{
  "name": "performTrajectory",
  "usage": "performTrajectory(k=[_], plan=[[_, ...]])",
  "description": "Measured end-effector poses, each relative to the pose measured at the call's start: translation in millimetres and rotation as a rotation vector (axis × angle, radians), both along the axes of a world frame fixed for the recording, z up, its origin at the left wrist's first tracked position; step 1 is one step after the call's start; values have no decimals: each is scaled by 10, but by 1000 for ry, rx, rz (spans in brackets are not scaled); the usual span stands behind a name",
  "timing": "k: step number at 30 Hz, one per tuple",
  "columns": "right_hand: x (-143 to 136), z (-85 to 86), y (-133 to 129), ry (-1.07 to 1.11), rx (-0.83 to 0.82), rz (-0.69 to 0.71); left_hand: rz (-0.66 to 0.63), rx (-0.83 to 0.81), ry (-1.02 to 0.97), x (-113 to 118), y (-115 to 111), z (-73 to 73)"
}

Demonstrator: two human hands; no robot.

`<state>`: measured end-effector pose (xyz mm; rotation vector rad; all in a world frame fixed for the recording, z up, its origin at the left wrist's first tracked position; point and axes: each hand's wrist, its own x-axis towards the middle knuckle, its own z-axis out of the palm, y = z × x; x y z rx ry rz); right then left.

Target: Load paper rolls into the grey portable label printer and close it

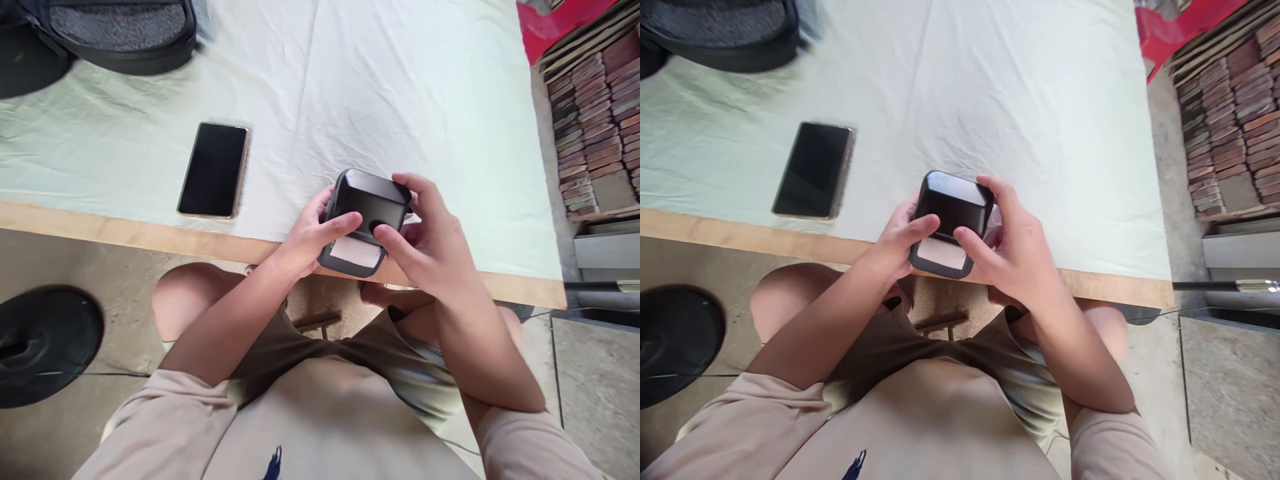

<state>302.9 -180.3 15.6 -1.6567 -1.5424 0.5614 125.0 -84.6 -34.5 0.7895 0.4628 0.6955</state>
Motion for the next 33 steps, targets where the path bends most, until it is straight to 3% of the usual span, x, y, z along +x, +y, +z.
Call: performTrajectory(k=[9,13,18,26,30,33], plan=[[-51,-24,51,-147,15,16,74,18,19,-25,-31,-2],[-19,-6,84,-113,-16,-4,169,-95,-32,31,-24,95],[56,70,102,-14,-92,96,275,-225,4,72,24,224],[162,116,107,32,-39,176,261,-175,121,61,66,162],[132,157,88,-64,105,-1,217,-179,113,58,39,194],[92,194,74,-46,116,-125,154,-76,127,50,12,202]])
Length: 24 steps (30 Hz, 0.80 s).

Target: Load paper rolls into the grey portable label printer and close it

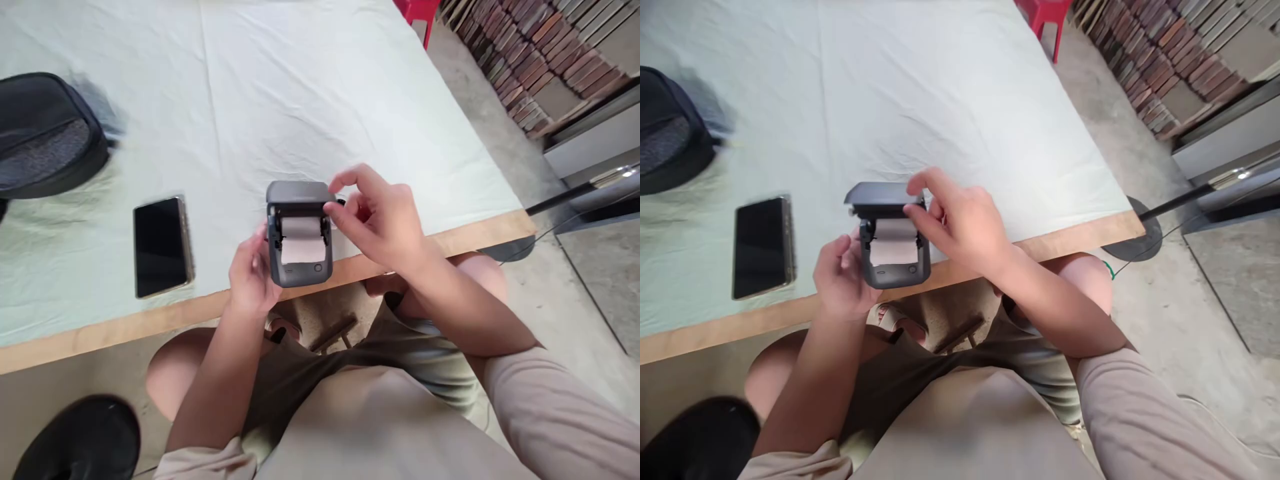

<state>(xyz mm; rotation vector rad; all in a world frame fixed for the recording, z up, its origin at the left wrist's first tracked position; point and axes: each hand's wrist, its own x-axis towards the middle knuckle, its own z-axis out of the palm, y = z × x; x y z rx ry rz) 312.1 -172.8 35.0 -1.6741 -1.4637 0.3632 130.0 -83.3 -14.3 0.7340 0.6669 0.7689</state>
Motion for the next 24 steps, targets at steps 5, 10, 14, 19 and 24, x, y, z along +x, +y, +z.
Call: performTrajectory(k=[5,10,14,19,24], plan=[[-6,-27,-10,63,0,40,-25,116,99,-31,-14,-54],[-77,-75,20,-360,-93,95,-36,174,124,-74,-50,-95],[-206,-39,28,-593,-294,97,-95,194,137,-106,-74,-108],[-241,55,-30,-453,-253,80,-58,193,102,-84,-76,-69],[125,170,-120,264,-47,203,52,154,61,-44,-40,-70]])
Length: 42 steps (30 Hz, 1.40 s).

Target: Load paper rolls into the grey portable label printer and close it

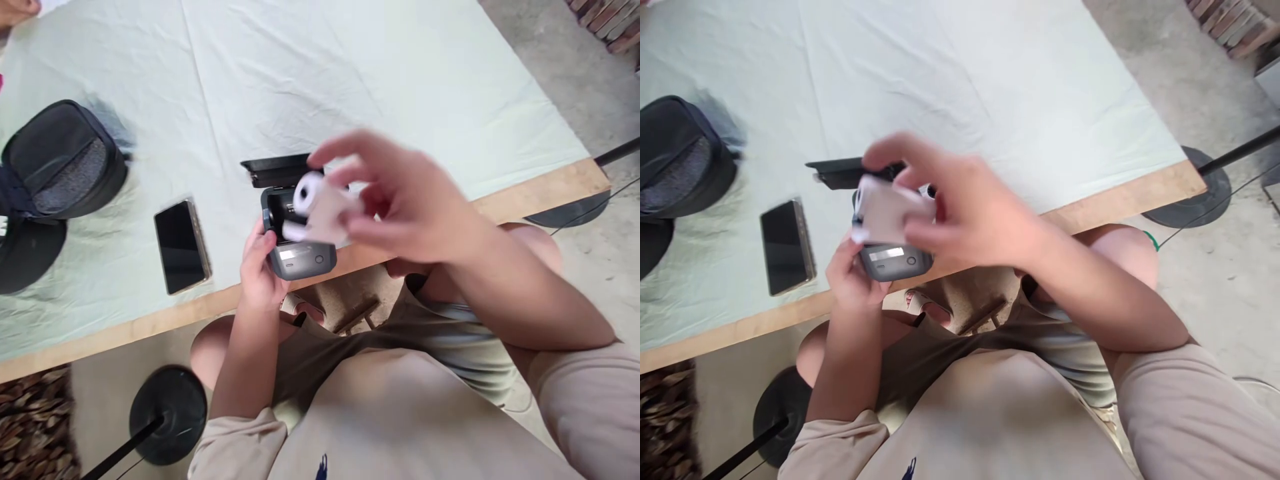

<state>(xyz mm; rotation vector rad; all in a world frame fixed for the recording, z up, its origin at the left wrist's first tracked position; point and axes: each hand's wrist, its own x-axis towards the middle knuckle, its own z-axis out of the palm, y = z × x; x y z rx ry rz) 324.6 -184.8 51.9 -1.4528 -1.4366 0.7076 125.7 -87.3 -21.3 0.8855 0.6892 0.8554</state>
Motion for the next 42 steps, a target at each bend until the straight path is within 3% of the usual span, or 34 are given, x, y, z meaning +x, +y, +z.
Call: performTrajectory(k=[3,5,8,10,13,16,19,22,25,28,31,33,36,39,42], plan=[[324,-120,44,420,67,-116,38,-50,-7,-3,45,-30],[496,-293,92,528,-2,-179,42,-70,13,-12,72,-47],[649,-578,116,332,-111,-283,54,-55,42,-23,93,-60],[712,-729,94,137,-82,-310,58,-36,63,-23,94,-63],[807,-895,54,-146,12,-313,50,-23,64,-14,91,-68],[883,-988,41,-334,-54,-327,57,-33,35,1,95,-73],[841,-903,4,-394,-83,-378,59,-48,30,17,94,-68],[647,-647,-81,-477,79,-512,66,-56,23,32,81,-51],[373,-504,-112,-556,104,-428,68,-60,17,41,68,-39],[115,-647,-18,-564,-30,-267,77,-58,42,40,67,-44],[-45,-878,127,-567,-131,-203,60,-31,77,32,72,-58],[-79,-962,192,-581,-115,-189,35,-22,76,24,73,-65],[-39,-953,213,-605,-55,-236,16,-40,36,9,71,-68],[48,-845,174,-382,-33,-253,20,-58,7,-4,70,-71],[106,-705,139,159,-48,-230,7,-64,8,-11,78,-83]])
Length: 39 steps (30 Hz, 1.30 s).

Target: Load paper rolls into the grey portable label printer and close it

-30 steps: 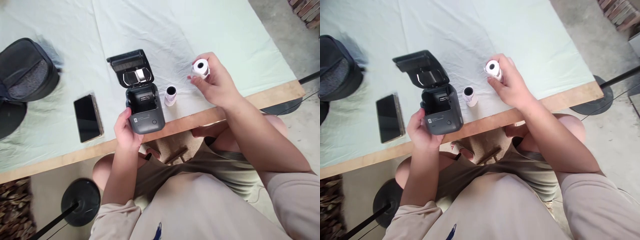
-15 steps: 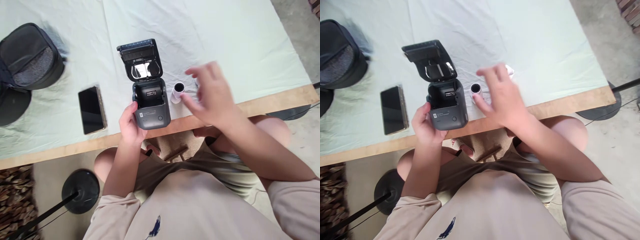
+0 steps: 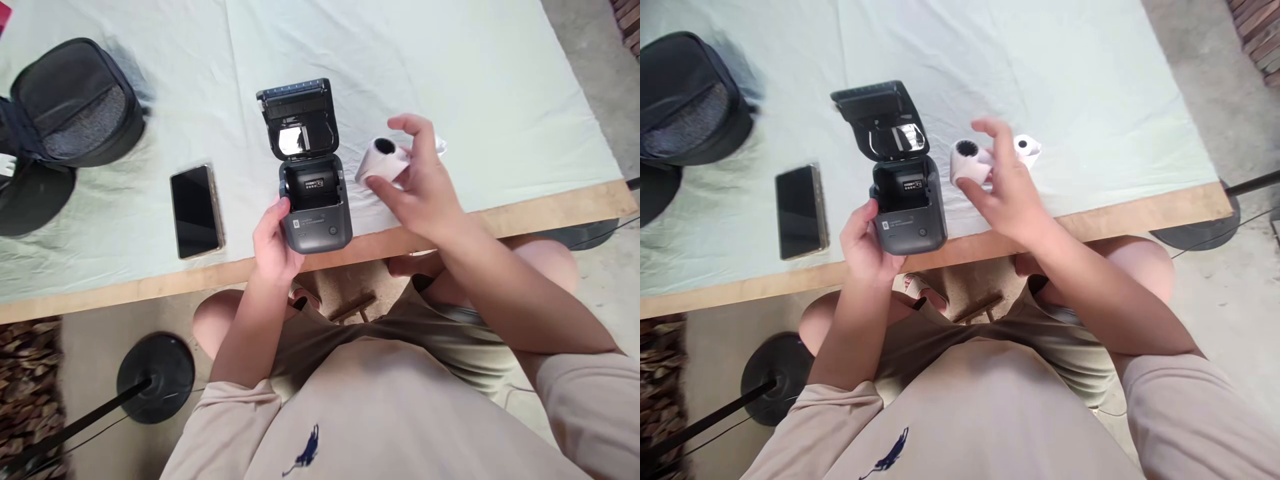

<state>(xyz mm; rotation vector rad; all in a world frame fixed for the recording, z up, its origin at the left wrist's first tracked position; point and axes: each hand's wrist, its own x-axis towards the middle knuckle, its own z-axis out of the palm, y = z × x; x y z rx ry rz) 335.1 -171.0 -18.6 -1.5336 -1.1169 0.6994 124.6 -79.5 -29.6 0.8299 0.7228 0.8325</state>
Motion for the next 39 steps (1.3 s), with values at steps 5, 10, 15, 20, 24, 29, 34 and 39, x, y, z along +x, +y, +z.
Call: performTrajectory(k=[5,10,15,20,24,29,34,39], plan=[[10,116,25,778,-78,32,-21,1,-2,0,25,-33],[79,21,69,714,-40,17,-31,7,-33,17,14,-24],[-18,181,-8,58,192,0,-33,47,-84,47,-44,-7],[-273,349,-44,-483,280,93,-77,11,-59,50,-90,0],[-348,218,10,-741,172,54,-140,-21,-19,15,-115,46],[-313,134,-12,-898,241,48,-177,-44,15,-62,-121,87],[-347,144,-68,-982,399,28,-183,-38,-27,-75,-118,28],[-583,73,-95,-967,505,37,-35,18,-138,-44,-121,-1]])
